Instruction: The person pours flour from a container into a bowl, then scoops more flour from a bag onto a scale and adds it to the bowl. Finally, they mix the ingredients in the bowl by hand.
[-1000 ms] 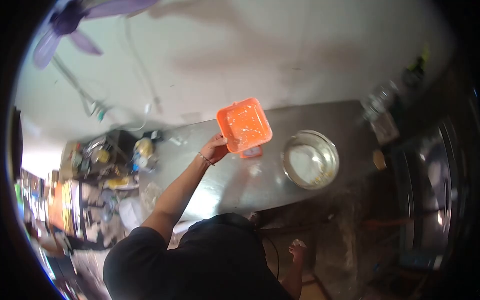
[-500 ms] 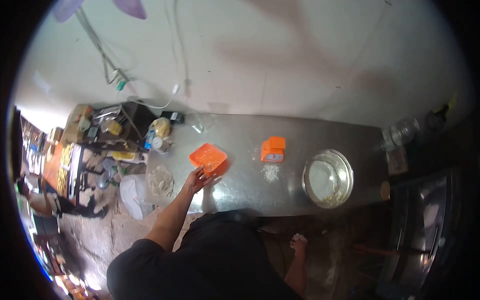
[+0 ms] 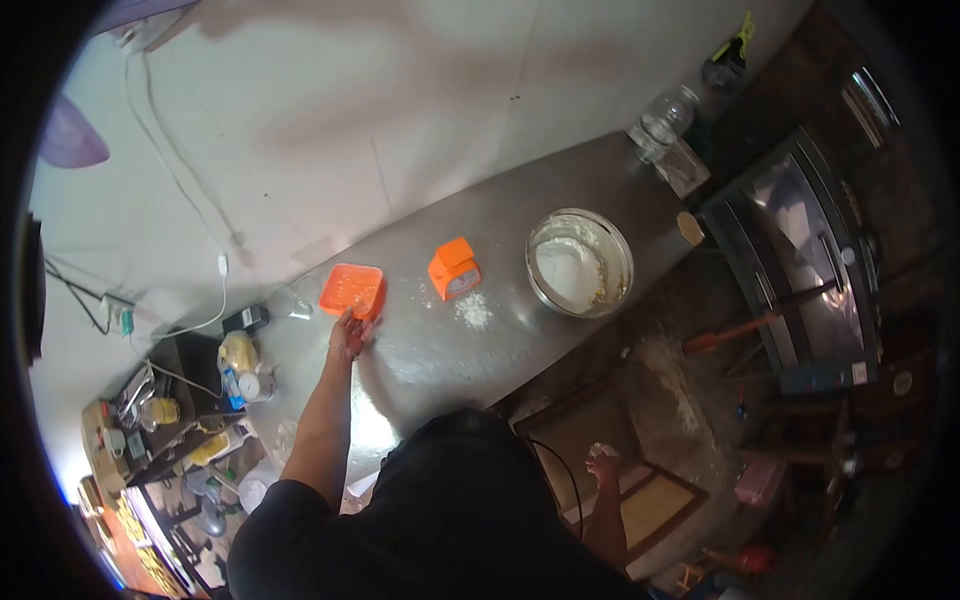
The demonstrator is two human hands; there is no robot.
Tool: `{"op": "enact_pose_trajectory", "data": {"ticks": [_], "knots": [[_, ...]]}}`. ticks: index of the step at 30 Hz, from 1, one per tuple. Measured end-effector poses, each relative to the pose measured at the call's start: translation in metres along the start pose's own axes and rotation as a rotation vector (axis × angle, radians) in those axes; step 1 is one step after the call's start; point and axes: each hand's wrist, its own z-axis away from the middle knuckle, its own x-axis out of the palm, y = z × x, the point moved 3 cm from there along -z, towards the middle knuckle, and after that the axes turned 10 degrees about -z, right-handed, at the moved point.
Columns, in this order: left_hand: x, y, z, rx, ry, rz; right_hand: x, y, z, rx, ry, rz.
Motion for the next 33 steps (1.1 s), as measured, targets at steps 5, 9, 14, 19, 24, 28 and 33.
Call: {"op": "enact_pose_trajectory", "data": {"ticks": [5,9,14,19,24,28,33], "knots": [[0.013,0.016,-0.017,-0.031,0.037,-0.003,-0.054,0.125,0.005,0.097,-0.123,-0.308],[0.01,0.018,-0.025,-0.028,0.075,0.025,-0.083,0.203,-0.015,0.11,-0.331,-0.544],[0.008,0.024,-0.019,0.001,0.128,0.079,-0.035,0.129,0.024,0.064,0.028,-0.098],[0.002,0.032,-0.013,0.023,0.176,0.147,-0.026,0.099,0.002,0.067,-0.014,-0.143],[0.003,0.036,-0.006,0.064,0.203,0.241,-0.013,0.065,-0.001,0.093,0.005,-0.045],[0.004,0.034,-0.008,0.079,0.199,0.304,0.006,0.033,0.017,0.068,0.015,0.012],[0.002,0.033,-0.014,0.083,0.221,0.366,0.027,0.007,0.03,0.076,0.03,0.074]]}}
